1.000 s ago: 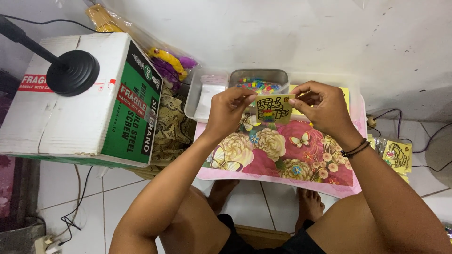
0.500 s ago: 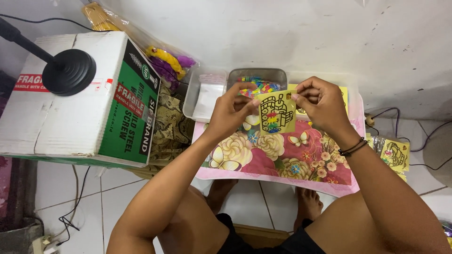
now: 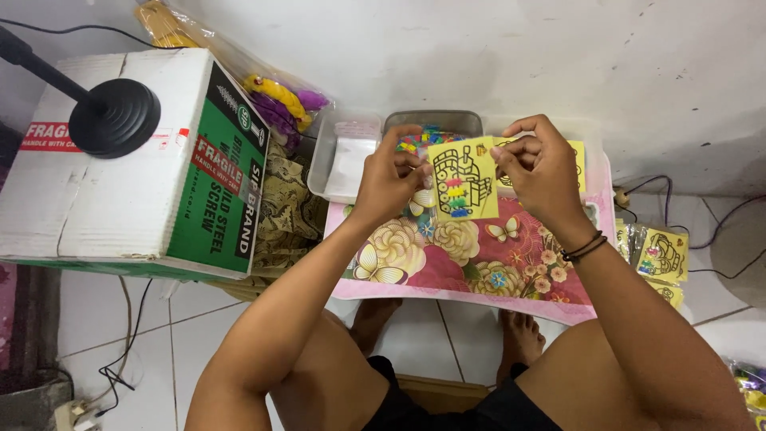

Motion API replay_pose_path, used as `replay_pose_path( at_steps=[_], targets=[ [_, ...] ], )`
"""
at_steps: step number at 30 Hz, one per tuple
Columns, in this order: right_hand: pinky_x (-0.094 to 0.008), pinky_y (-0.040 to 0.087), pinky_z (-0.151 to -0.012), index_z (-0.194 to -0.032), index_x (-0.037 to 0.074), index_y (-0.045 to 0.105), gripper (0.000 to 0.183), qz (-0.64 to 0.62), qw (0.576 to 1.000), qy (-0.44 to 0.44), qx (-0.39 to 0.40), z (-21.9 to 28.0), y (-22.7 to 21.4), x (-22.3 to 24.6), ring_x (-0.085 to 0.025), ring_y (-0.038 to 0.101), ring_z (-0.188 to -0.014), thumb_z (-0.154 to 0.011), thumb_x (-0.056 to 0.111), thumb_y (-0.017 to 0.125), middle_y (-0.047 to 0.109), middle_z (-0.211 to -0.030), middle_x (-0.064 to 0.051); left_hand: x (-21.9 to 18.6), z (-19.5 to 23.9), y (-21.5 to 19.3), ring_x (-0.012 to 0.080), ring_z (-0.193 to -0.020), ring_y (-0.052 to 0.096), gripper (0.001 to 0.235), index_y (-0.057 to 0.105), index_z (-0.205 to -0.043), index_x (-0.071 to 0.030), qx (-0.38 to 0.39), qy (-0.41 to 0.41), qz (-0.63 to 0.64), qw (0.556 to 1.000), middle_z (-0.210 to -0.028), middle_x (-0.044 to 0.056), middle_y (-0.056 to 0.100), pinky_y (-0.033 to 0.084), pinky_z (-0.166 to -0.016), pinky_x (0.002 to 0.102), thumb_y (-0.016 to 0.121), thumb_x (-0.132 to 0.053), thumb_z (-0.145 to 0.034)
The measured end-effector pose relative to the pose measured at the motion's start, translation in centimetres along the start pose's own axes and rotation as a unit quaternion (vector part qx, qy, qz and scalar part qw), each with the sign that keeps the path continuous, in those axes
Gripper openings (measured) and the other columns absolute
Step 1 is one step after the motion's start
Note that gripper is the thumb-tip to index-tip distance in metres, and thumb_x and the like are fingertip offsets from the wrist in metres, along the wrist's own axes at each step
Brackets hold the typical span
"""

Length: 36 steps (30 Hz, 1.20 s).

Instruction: The person sits on the floor and packs small colorful plastic pieces into clear plastic bags along with yellow paper cutouts featuring cartoon designs. They seal each bag and place it on the floor next to other completed packages.

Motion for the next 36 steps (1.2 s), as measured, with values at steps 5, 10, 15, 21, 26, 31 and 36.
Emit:
replay_pose_path(
  at_steps=[5, 10, 15, 21, 26, 31, 36],
  targets=[
    [-0.032, 0.056, -0.071, -0.123, 0.0, 0.055, 0.031, -0.015, 1.0, -0.01, 0.016, -0.1, -0.3, -0.6, -0.019, 0.067, -0.08, -0.096, 0.001, 0.071, 0.065, -0.096, -0.017, 0.7, -0.1, -0.2, 0.0227, -0.077, 0.073, 0.056, 0.048, -0.141, -0.009, -0.018, -0.026, 0.03, 0.999, -0.085, 0.016, 0.069, 0.066, -0.072, 0.038, 0.072, 0.001, -0.092],
    [-0.032, 0.059, -0.071, -0.108, -0.001, 0.066, 0.013, -0.023, 1.0, -0.008, 0.012, -0.6, -1.4, -3.5, -0.021, 0.071, -0.078, -0.096, -0.003, 0.069, 0.067, -0.091, -0.017, -0.3, 0.2, 0.5, 0.0203, -0.078, 0.073, 0.055, 0.047, -0.142, -0.008, 0.009, -0.04, 0.071, 0.997, -0.087, 0.016, 0.071, 0.066, -0.075, 0.036, 0.071, 0.0, -0.093],
    [-0.039, 0.059, -0.083, -0.132, 0.006, 0.059, 0.042, -0.08, 0.997, 0.013, 0.009, 0.4, -1.8, -1.1, -0.02, 0.065, -0.097, -0.093, 0.009, 0.074, 0.059, -0.115, -0.015, -0.7, 0.5, 1.8, 0.0224, -0.074, 0.075, 0.053, 0.045, -0.143, -0.008, 0.038, -0.017, 0.113, 0.993, -0.087, 0.018, 0.072, 0.068, -0.072, 0.037, 0.067, 0.003, -0.096],
    [-0.024, 0.05, -0.068, -0.146, 0.009, 0.045, 0.058, -0.068, 0.997, 0.021, 0.032, 2.6, -1.8, 0.7, -0.013, 0.06, -0.075, -0.093, -0.005, 0.066, 0.055, -0.085, -0.007, -1.6, 1.0, 2.2, 0.0221, -0.073, 0.074, 0.055, 0.045, -0.143, -0.006, 0.051, 0.004, 0.116, 0.992, -0.089, 0.019, 0.072, 0.068, -0.073, 0.038, 0.067, 0.007, -0.095],
    [-0.021, 0.05, -0.067, -0.123, 0.003, 0.06, 0.034, -0.058, 0.998, -0.011, -0.001, 3.2, -3.5, 0.5, -0.008, 0.059, -0.073, -0.092, -0.005, 0.072, 0.062, -0.081, -0.007, -2.1, 1.4, 2.6, 0.0231, -0.079, 0.076, 0.058, 0.045, -0.147, -0.01, 0.09, -0.005, 0.106, 0.99, -0.094, 0.019, 0.075, 0.067, -0.077, 0.037, 0.071, -0.001, -0.096],
    [-0.019, 0.045, -0.064, -0.111, 0.002, 0.073, 0.017, -0.001, 0.997, -0.027, -0.07, 4.4, -8.3, 3.2, -0.006, 0.054, -0.069, -0.097, -0.007, 0.07, 0.062, -0.077, -0.005, -3.5, 1.7, 2.3, 0.0264, -0.079, 0.077, 0.059, 0.034, -0.152, -0.011, 0.133, -0.021, 0.076, 0.988, -0.098, 0.022, 0.075, 0.067, -0.076, 0.035, 0.064, -0.009, -0.101],
    [-0.013, 0.041, -0.076, -0.126, -0.001, 0.068, 0.022, -0.019, 0.991, -0.008, -0.133, 8.3, -15.9, 1.4, -0.001, 0.052, -0.082, -0.105, -0.001, 0.062, 0.065, -0.099, 0.0, -3.4, 1.7, 1.9, 0.0229, -0.083, 0.074, 0.067, 0.025, -0.157, -0.008, 0.16, -0.062, 0.005, 0.985, -0.103, 0.02, 0.074, 0.059, -0.074, 0.03, 0.059, -0.012, -0.1]
  ],
)
Point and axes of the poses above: each hand's wrist, its own z-axis away from the middle knuckle, its own y-axis out of the palm, x = y × z, the point moved 3 cm from there along -z, towards the middle knuckle
